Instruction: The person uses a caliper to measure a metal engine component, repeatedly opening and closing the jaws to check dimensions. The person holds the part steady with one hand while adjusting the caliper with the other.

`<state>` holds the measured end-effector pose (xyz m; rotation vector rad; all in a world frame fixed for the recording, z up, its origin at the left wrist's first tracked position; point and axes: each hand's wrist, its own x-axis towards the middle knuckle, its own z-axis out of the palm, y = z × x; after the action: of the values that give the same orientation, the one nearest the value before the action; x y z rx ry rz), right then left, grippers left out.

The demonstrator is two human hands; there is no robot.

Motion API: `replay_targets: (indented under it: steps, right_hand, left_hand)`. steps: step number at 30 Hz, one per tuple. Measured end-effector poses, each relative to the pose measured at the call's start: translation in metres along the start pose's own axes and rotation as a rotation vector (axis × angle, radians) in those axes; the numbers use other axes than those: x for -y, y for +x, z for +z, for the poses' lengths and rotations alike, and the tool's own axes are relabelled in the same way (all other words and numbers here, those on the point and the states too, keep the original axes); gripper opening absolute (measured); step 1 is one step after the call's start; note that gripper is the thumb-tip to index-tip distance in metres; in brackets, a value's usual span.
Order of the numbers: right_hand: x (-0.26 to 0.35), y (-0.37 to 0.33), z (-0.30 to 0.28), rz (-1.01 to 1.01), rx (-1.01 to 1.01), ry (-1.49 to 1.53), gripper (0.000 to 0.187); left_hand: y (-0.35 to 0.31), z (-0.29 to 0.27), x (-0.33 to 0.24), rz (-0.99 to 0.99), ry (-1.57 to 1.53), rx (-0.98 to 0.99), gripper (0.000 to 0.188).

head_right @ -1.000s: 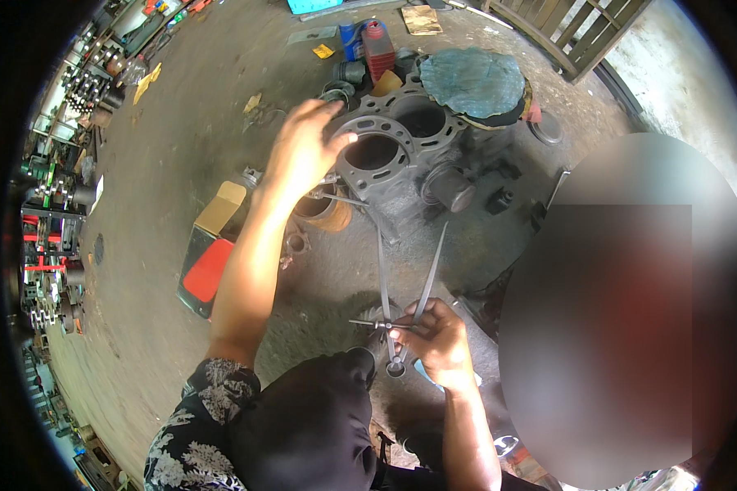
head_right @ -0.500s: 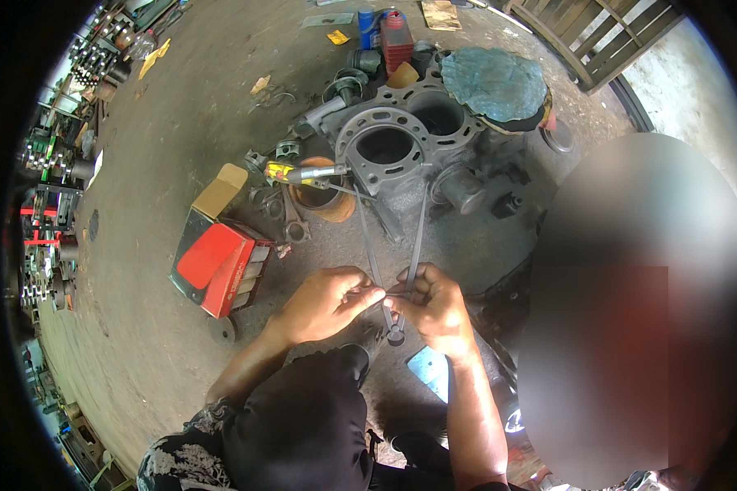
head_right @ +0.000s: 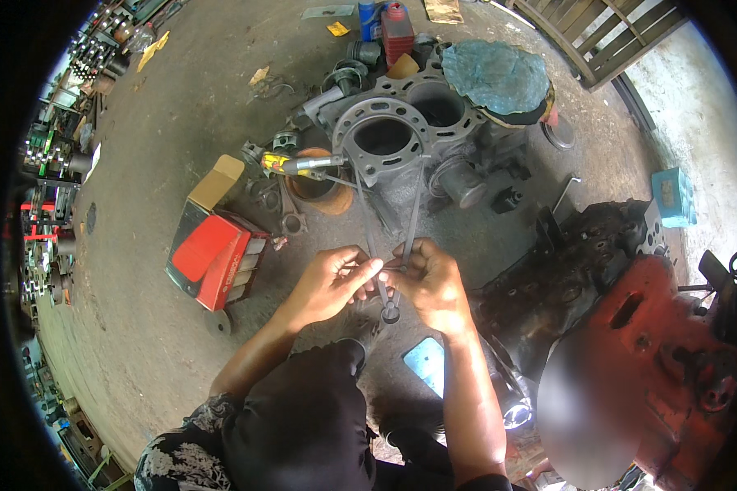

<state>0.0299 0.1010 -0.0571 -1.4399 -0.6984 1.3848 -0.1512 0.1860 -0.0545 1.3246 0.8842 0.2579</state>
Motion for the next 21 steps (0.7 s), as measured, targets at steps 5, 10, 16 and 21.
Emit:
replay_targets:
  steps: [5,10,16,21]
  right_hand:
    - [0.004,0.006,-0.001,0.009,0.035,-0.013,0.035]
    - [0.004,0.008,-0.003,0.007,0.039,0.002,0.034]
    - [0.005,0.009,-0.004,0.014,0.041,-0.032,0.034]
    - [0.003,0.008,-0.004,0.012,0.037,-0.001,0.035]
  left_hand:
    - [0.003,0.003,0.002,0.050,0.034,-0.067,0.031]
    - [0.006,0.006,0.008,0.096,0.073,-0.116,0.033]
    - [0.006,0.007,0.009,0.134,0.064,-0.130,0.034]
    - [0.005,0.006,0.011,0.109,0.108,-0.120,0.033]
